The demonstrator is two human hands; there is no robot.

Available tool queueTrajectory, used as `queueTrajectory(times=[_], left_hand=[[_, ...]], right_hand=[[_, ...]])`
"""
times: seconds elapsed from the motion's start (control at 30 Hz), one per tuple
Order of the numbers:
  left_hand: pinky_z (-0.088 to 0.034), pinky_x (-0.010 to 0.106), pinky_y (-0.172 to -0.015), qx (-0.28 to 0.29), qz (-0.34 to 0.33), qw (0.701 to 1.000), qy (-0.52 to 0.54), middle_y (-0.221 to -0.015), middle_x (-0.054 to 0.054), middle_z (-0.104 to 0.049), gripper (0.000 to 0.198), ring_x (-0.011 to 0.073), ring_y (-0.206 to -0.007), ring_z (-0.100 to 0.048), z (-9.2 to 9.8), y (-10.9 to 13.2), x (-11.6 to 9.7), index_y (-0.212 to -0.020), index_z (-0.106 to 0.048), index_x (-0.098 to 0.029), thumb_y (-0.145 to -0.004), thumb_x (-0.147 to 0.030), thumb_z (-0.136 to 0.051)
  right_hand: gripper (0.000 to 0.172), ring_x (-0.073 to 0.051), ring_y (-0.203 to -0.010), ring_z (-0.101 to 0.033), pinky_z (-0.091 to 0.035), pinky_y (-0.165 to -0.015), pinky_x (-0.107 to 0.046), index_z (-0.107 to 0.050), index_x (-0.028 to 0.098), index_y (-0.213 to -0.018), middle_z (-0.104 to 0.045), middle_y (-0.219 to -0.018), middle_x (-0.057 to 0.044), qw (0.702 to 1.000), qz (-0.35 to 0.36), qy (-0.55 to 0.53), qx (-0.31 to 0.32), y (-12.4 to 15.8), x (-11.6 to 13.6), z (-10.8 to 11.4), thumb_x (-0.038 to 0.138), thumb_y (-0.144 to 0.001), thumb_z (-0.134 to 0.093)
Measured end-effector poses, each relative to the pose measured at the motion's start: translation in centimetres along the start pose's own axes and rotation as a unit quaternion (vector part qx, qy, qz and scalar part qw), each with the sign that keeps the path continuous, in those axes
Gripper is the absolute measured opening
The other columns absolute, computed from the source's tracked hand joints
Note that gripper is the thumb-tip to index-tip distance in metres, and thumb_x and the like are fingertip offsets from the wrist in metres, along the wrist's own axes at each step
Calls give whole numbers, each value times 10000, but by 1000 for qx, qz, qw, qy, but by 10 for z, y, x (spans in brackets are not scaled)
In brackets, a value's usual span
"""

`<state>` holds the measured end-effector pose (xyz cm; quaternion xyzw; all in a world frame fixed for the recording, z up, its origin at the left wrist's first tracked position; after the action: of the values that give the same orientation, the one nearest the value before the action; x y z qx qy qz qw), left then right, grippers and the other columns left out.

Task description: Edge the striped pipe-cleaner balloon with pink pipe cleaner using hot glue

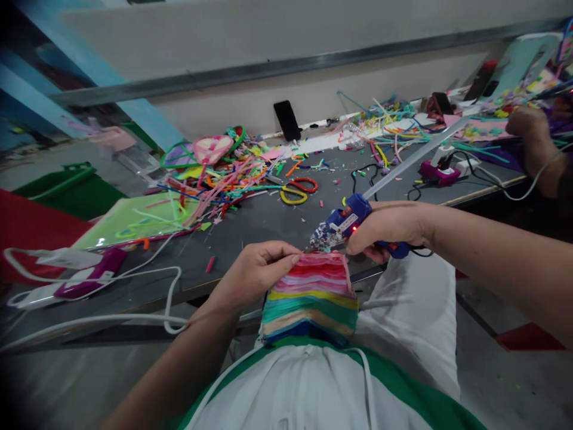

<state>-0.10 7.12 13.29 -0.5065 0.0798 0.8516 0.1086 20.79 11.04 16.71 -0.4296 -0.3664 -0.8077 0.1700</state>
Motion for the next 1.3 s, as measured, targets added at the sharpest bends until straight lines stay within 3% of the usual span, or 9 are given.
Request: queueTrajectory(times=[0.13, 0.33, 0.83, 1.3], left_hand=[[-446, 209, -594, 2, -4, 1000, -10, -764, 29, -713, 220, 156, -688, -612, 0, 0, 1, -833, -715, -168, -799, -321, -561], [-445, 205, -609, 0, -8, 1000, -16, -770, 17, -712, 215, 147, -691, -611, 1, 1, 0, -843, -713, -179, -810, -323, -557], [-453, 216, -623, 7, -3, 1000, -15, -792, 33, -713, 232, 155, -700, -619, 0, 1, 4, -859, -707, -161, -817, -325, -548], [-445, 212, -609, 1, -3, 1000, -23, -780, 27, -715, 215, 156, -699, -617, 2, 0, 4, -854, -714, -168, -812, -303, -551]], right_hand=[[294, -62, -344, -455, -298, -350, -160, -579, 112, -471, -532, -392, 1, 999, -33, 8, -10, 0, -2, 1, 302, -694, -586], [343, -67, -339, -440, -299, -335, -166, -563, 130, -442, -531, -389, -11, 999, 4, 40, 4, 1, 1, -2, 301, -739, -541], [286, -75, -397, -444, -301, -398, -198, -533, 127, -466, -526, -425, -7, 995, -94, 10, 7, 3, -10, -2, 312, -671, -606], [280, -74, -373, -435, -291, -388, -200, -514, 134, -417, -505, -394, -6, 995, -96, -17, -20, 6, -16, 0, 287, -639, -590]])
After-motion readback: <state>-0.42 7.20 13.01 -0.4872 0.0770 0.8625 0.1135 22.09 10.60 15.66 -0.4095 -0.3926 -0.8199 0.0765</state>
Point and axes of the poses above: each hand's wrist, its own y-axis away from the middle knuckle, its own z-axis out of the back of the hand, x = y × z, the point moved 5 cm from there along -y, towards the middle knuckle
